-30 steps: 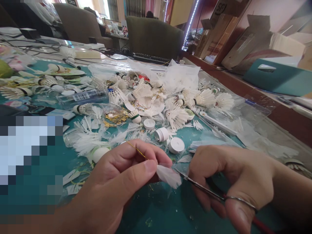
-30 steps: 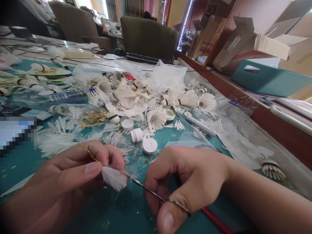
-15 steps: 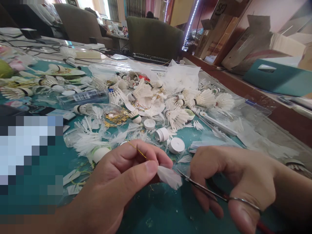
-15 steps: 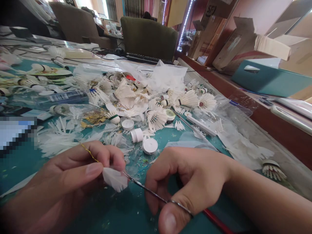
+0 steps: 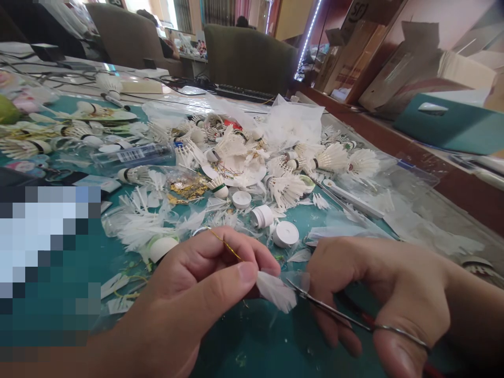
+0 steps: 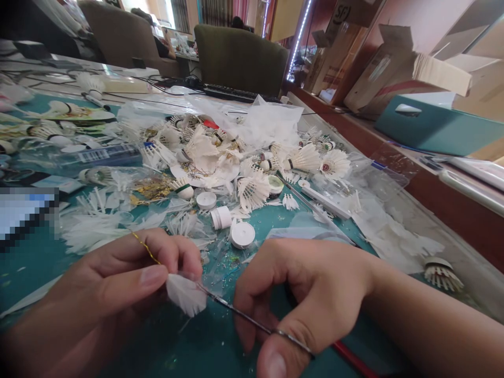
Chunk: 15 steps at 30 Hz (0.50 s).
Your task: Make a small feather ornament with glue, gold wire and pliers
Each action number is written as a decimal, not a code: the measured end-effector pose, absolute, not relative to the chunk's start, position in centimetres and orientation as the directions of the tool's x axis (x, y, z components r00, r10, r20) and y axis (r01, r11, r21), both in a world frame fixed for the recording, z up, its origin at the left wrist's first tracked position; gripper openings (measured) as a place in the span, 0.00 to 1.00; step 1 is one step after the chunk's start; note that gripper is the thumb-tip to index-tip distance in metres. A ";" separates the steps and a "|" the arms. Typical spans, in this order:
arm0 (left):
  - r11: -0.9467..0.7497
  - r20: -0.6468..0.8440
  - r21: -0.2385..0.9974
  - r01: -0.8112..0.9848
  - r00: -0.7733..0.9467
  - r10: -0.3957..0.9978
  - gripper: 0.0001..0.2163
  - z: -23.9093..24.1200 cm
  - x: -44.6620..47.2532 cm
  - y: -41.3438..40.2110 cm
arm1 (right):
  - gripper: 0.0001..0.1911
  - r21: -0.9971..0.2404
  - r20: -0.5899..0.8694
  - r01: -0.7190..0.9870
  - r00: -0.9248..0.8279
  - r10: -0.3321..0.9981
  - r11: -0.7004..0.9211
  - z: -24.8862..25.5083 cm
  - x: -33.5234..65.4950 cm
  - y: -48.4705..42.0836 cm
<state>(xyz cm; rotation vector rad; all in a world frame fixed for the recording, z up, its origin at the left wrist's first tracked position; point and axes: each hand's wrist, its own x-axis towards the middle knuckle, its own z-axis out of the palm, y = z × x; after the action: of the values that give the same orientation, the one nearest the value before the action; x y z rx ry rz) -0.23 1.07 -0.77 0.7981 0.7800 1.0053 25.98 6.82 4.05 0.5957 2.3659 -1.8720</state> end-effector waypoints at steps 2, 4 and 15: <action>0.314 -0.183 0.858 -0.407 0.329 0.927 0.07 -0.9 -0.2 1.1 | 0.44 -0.922 -0.282 0.333 -0.927 0.248 0.197 4.1 26.0 6.8; 0.312 -0.180 0.857 -0.410 0.329 0.927 0.07 -0.9 -0.2 1.2 | 0.43 -0.921 -0.276 0.329 -0.929 0.246 0.208 4.1 26.0 6.8; 0.323 -0.203 0.850 -0.416 0.308 0.930 0.07 -0.9 -0.3 1.0 | 0.44 -0.914 -0.343 0.379 -0.913 0.222 0.144 3.6 26.0 7.1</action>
<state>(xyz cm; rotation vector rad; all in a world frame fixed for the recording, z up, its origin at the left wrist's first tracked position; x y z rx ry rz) -0.29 0.96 -0.93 0.7783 0.8020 1.0192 26.02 7.10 3.62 0.6021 2.2780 -1.8827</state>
